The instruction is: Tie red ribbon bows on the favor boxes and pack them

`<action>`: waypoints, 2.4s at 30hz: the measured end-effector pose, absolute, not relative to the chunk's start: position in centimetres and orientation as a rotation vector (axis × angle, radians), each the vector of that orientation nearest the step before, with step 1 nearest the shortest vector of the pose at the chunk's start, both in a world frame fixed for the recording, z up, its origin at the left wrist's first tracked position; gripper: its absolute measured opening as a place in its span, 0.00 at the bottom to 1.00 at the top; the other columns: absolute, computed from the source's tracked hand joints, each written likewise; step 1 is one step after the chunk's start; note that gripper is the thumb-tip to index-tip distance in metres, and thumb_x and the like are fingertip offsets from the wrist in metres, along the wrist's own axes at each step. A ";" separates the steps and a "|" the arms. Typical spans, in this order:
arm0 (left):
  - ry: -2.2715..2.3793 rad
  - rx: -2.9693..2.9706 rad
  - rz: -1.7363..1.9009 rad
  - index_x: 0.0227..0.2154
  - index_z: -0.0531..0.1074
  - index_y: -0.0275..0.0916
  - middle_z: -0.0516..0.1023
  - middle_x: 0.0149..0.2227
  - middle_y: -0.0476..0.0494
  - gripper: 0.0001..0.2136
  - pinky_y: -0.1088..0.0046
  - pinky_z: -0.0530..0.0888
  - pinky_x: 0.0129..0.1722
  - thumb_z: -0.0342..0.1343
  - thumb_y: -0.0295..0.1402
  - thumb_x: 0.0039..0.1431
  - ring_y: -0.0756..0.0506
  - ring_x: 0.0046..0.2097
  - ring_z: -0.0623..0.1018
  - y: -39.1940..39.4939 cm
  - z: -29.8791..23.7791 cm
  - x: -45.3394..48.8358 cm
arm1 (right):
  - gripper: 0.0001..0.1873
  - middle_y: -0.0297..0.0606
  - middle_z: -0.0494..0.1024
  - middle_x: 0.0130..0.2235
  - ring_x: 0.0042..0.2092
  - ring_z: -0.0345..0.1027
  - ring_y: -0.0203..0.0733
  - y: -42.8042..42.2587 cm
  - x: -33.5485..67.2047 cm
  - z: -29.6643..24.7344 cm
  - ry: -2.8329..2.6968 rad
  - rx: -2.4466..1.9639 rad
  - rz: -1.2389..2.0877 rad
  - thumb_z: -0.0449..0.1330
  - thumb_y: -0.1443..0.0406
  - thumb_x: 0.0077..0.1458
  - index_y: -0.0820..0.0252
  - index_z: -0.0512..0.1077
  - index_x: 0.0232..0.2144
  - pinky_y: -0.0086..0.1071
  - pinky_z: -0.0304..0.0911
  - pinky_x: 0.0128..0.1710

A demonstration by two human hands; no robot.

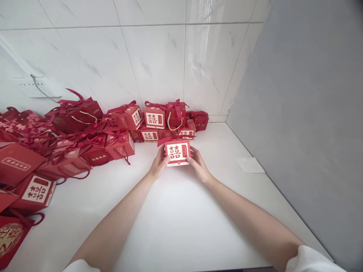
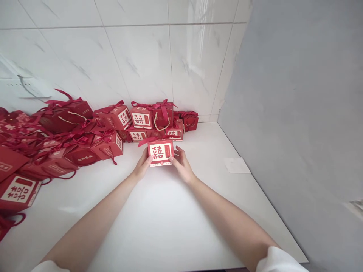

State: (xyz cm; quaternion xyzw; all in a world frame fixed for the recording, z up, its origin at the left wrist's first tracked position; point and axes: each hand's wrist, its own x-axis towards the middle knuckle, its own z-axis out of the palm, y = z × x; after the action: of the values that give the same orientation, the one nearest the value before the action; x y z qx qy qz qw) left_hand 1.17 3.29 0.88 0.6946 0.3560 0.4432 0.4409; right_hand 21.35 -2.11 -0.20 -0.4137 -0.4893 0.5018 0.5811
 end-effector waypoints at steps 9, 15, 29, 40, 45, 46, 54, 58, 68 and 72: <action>1.018 1.677 1.067 0.63 0.58 0.37 0.68 0.62 0.36 0.32 0.61 0.66 0.61 0.50 0.51 0.62 0.36 0.61 0.69 3.7 1.2 1.1 | 0.33 0.33 0.63 0.66 0.65 0.58 0.48 -2.5 20.8 0.8 -1.266 -1.037 1.081 0.55 0.49 0.63 0.46 0.56 0.66 0.43 0.54 0.65; 1.016 1.686 1.094 0.62 0.62 0.36 0.72 0.59 0.37 0.31 0.62 0.68 0.59 0.50 0.51 0.63 0.37 0.60 0.71 3.8 1.4 1.0 | 0.34 0.37 0.65 0.65 0.61 0.63 0.50 -2.2 20.9 0.2 -1.249 -1.047 1.084 0.57 0.49 0.61 0.48 0.57 0.66 0.45 0.59 0.61; 1.068 1.689 1.063 0.60 0.62 0.37 0.74 0.56 0.38 0.29 0.61 0.70 0.56 0.47 0.52 0.64 0.37 0.56 0.74 3.8 0.7 0.9 | 0.28 0.39 0.69 0.61 0.59 0.65 0.50 -2.3 21.0 0.2 -1.257 -1.073 1.082 0.57 0.50 0.61 0.52 0.64 0.59 0.46 0.61 0.60; 1.079 1.689 1.055 0.60 0.61 0.38 0.73 0.58 0.39 0.28 0.61 0.68 0.58 0.46 0.51 0.65 0.38 0.59 0.72 3.9 0.7 0.9 | 0.28 0.38 0.69 0.61 0.59 0.66 0.49 -2.3 21.0 0.5 -1.240 -1.078 1.084 0.58 0.50 0.61 0.51 0.63 0.59 0.46 0.62 0.59; 1.078 1.670 1.050 0.61 0.62 0.38 0.73 0.57 0.39 0.28 0.61 0.69 0.58 0.46 0.51 0.65 0.38 0.58 0.73 3.9 0.6 0.9 | 0.27 0.38 0.69 0.61 0.59 0.66 0.48 -2.3 21.0 0.5 -1.236 -1.073 1.103 0.58 0.50 0.61 0.51 0.64 0.59 0.45 0.62 0.59; 1.073 1.670 1.053 0.60 0.62 0.38 0.73 0.57 0.39 0.28 0.61 0.69 0.58 0.46 0.51 0.65 0.38 0.58 0.73 3.9 0.6 0.9 | 0.27 0.38 0.69 0.62 0.59 0.66 0.48 -2.3 21.0 0.6 -1.238 -1.071 1.107 0.58 0.50 0.61 0.51 0.64 0.59 0.45 0.62 0.59; 1.059 1.663 1.082 0.61 0.62 0.38 0.72 0.59 0.39 0.28 0.60 0.66 0.60 0.47 0.51 0.65 0.37 0.60 0.71 4.1 0.4 1.0 | 0.27 0.40 0.68 0.62 0.60 0.64 0.48 -2.5 21.2 0.7 -1.240 -1.075 1.109 0.59 0.51 0.61 0.52 0.62 0.59 0.45 0.61 0.61; 0.842 1.731 0.996 0.65 0.57 0.38 0.65 0.64 0.36 0.33 0.58 0.64 0.62 0.48 0.53 0.63 0.34 0.64 0.66 3.8 0.9 1.0 | 0.29 0.42 0.66 0.62 0.59 0.65 0.49 -2.3 21.3 0.4 -1.164 -1.031 1.119 0.61 0.51 0.59 0.52 0.61 0.58 0.46 0.64 0.58; 0.746 1.857 0.910 0.70 0.42 0.41 0.54 0.69 0.36 0.40 0.60 0.64 0.61 0.51 0.51 0.62 0.33 0.66 0.62 3.8 0.3 0.7 | 0.23 0.39 0.69 0.60 0.61 0.63 0.49 -2.2 21.5 0.4 -1.092 -1.044 1.135 0.56 0.48 0.61 0.52 0.64 0.53 0.46 0.61 0.60; 0.819 1.863 0.895 0.70 0.42 0.41 0.58 0.68 0.37 0.38 0.59 0.64 0.61 0.50 0.50 0.64 0.33 0.65 0.64 3.9 0.3 0.6 | 0.23 0.39 0.69 0.60 0.61 0.63 0.49 -2.3 21.4 0.4 -1.082 -1.049 1.146 0.56 0.49 0.62 0.52 0.64 0.54 0.45 0.59 0.61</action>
State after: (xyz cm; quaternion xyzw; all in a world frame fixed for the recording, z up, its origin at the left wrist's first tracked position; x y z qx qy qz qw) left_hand 0.64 3.94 0.28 0.7511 0.3303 0.3609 0.4433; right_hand 21.42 -2.26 0.38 -0.4497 -0.4637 0.4911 0.5844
